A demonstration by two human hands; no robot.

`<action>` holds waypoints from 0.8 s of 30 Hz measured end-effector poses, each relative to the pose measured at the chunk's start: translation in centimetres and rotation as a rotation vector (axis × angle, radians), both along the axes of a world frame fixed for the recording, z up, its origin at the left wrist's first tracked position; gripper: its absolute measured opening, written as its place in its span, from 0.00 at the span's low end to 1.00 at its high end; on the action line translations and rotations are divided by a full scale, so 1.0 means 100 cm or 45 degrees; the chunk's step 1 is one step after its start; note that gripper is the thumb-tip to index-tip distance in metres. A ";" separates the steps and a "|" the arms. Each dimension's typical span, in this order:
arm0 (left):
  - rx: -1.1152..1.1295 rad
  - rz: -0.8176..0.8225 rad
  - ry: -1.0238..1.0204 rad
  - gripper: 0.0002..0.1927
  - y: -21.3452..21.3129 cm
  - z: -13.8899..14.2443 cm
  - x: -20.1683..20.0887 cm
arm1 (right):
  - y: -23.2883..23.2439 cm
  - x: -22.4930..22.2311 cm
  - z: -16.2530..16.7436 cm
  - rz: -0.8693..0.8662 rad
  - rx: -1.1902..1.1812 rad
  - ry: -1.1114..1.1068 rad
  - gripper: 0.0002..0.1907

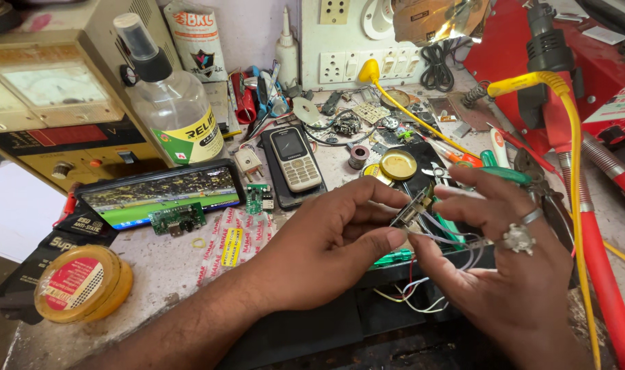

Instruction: The person repairs a small green circuit board at a cluttered workbench. They strip and position wires with pliers, use a screwdriver on a black speaker enclosure, hold a soldering iron, and connect a white cable to the board, turning the board over to work on both sides.

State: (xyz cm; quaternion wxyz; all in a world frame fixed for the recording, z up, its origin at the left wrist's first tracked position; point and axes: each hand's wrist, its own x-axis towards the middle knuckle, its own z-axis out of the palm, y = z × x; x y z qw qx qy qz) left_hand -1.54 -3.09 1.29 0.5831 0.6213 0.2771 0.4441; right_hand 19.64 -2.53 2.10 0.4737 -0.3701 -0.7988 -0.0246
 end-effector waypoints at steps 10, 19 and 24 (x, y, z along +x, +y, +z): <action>0.102 0.049 0.155 0.21 -0.007 0.004 0.000 | 0.002 0.004 -0.005 0.059 -0.196 -0.011 0.34; 0.189 0.145 0.276 0.18 -0.010 0.008 0.003 | 0.003 0.005 -0.008 0.125 -0.221 -0.051 0.33; 0.227 0.146 0.297 0.16 -0.010 0.009 0.002 | 0.002 0.004 -0.009 0.128 -0.279 -0.010 0.33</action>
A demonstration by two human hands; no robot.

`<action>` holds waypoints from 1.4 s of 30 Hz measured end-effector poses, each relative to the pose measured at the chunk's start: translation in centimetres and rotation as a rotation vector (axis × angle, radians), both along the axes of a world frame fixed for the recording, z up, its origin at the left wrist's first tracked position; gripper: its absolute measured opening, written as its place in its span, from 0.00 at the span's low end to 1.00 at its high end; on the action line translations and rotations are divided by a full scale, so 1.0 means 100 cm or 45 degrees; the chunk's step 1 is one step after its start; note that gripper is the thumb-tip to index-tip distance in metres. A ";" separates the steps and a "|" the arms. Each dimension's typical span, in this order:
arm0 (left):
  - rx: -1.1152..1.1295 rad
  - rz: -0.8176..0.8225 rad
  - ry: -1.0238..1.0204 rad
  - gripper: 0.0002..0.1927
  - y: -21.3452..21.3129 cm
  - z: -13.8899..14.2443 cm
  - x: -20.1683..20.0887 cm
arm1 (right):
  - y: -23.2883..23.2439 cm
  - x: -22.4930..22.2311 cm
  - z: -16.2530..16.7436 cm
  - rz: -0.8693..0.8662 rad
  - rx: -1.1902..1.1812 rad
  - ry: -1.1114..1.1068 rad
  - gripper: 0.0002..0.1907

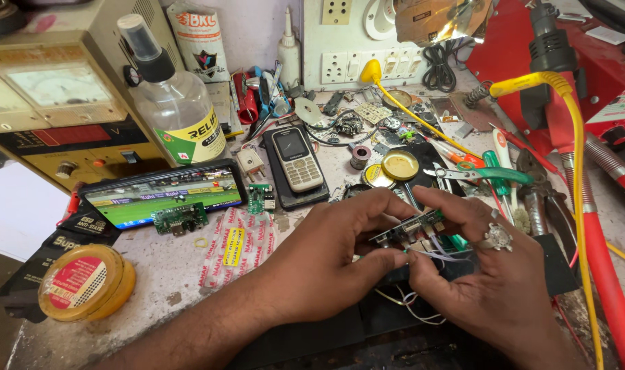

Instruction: The person repairs a small green circuit board at a cluttered workbench. They strip and position wires with pliers, use a screwdriver on a black speaker enclosure, hold a soldering iron, and connect a white cable to the board, turning the board over to work on both sides.

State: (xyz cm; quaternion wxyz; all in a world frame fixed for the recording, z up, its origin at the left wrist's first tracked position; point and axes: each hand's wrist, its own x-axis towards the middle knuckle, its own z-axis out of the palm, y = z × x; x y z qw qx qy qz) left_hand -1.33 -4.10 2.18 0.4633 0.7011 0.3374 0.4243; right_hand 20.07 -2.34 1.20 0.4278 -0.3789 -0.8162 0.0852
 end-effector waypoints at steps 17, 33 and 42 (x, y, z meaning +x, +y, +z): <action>0.233 0.156 0.181 0.19 -0.002 0.004 -0.001 | 0.000 -0.002 -0.003 -0.005 -0.062 0.071 0.33; 0.490 0.294 0.228 0.18 -0.002 0.000 0.004 | 0.005 0.007 -0.021 0.247 -0.274 0.401 0.30; 0.672 0.323 0.243 0.19 -0.004 -0.004 0.005 | 0.004 0.014 -0.018 0.239 -0.441 0.411 0.32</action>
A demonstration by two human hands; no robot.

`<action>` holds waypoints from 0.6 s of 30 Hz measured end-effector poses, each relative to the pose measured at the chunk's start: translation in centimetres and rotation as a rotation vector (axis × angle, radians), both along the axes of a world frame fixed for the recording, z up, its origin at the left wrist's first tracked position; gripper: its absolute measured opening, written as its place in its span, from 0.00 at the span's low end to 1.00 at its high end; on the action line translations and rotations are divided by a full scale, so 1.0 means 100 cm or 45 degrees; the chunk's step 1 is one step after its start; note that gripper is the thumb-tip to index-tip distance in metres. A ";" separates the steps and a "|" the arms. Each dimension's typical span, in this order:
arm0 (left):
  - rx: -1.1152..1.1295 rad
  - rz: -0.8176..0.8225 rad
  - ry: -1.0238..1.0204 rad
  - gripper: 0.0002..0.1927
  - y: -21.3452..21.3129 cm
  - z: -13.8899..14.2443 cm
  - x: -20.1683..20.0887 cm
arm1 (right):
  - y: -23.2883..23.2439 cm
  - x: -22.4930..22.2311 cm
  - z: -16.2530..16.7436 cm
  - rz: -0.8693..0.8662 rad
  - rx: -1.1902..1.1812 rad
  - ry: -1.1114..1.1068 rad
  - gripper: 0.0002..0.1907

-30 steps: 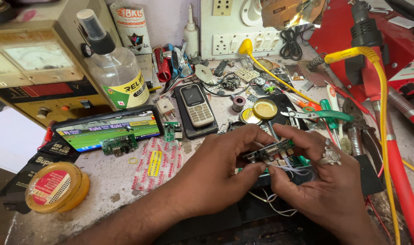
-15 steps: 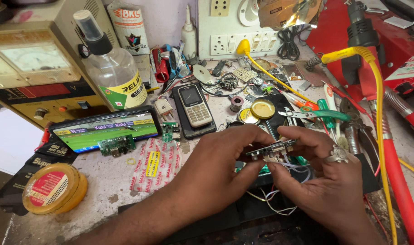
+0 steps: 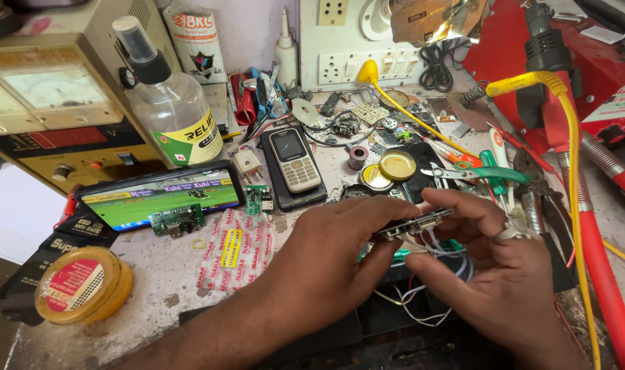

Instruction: The person repairs a small green circuit board at a cluttered workbench. They strip and position wires with pliers, use a screwdriver on a black speaker enclosure, hold a soldering iron, and connect a white cable to the board, turning the board over to work on both sides.

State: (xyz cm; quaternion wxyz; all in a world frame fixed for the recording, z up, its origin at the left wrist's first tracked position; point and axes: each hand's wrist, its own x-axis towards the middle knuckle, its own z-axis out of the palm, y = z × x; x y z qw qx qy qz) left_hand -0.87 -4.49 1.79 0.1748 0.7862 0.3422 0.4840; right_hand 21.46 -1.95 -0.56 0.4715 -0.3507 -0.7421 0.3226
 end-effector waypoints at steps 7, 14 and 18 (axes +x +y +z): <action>0.039 -0.012 0.032 0.20 0.000 0.000 -0.001 | 0.003 0.000 -0.001 0.093 -0.024 0.155 0.25; -0.024 -0.022 0.095 0.21 -0.004 0.004 -0.002 | 0.002 0.001 0.007 0.056 -0.035 0.089 0.22; 0.005 -0.018 0.092 0.23 -0.007 0.006 0.000 | -0.008 -0.006 0.016 -0.106 0.053 -0.035 0.22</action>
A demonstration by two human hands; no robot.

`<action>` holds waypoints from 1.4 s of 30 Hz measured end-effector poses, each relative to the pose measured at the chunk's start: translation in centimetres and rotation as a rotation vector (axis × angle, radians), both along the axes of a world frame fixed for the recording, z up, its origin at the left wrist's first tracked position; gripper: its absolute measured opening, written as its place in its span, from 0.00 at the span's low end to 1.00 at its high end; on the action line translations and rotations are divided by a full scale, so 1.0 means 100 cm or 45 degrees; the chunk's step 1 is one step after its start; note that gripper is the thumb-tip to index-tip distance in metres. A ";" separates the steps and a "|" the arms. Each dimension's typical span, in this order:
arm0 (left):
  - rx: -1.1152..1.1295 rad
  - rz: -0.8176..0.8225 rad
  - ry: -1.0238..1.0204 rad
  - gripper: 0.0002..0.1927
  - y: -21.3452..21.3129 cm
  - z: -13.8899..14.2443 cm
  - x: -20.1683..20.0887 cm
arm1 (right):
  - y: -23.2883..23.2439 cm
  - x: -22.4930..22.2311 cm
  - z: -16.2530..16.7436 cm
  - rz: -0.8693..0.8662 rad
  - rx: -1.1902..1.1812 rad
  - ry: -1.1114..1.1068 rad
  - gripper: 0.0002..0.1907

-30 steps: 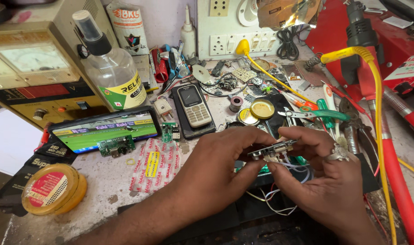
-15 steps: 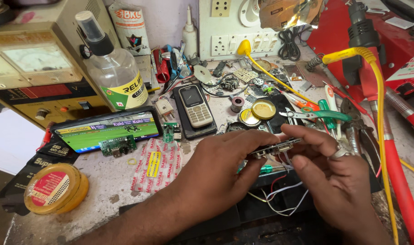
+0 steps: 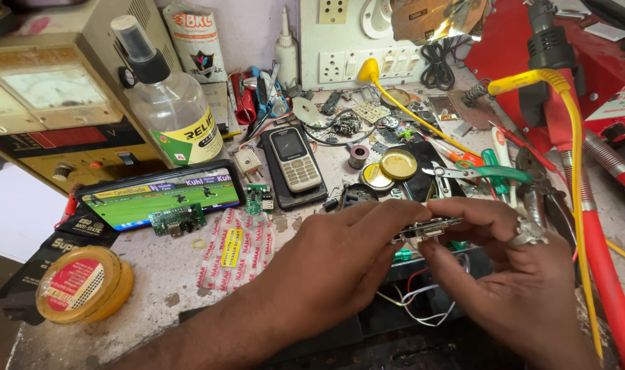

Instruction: The person repairs a small green circuit board at a cluttered workbench. They strip and position wires with pliers, use a screwdriver on a black speaker enclosure, hold a soldering iron, and connect a white cable to the board, turning the board over to work on both sides.

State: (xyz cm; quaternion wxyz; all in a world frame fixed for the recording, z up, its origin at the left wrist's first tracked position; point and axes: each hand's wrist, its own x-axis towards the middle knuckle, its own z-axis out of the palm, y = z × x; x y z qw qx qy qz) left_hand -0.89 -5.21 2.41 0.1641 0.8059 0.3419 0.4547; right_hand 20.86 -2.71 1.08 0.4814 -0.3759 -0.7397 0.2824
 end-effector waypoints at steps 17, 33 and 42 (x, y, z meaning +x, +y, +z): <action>0.174 -0.012 0.201 0.26 0.003 -0.003 -0.006 | 0.001 -0.002 0.016 -0.183 0.440 -0.539 0.22; -0.027 0.028 0.156 0.31 0.011 -0.006 -0.007 | 0.022 0.000 0.009 -0.052 0.342 -0.565 0.20; -0.109 0.077 -0.003 0.28 0.013 -0.006 -0.004 | 0.009 -0.007 0.017 -0.125 0.276 -0.336 0.23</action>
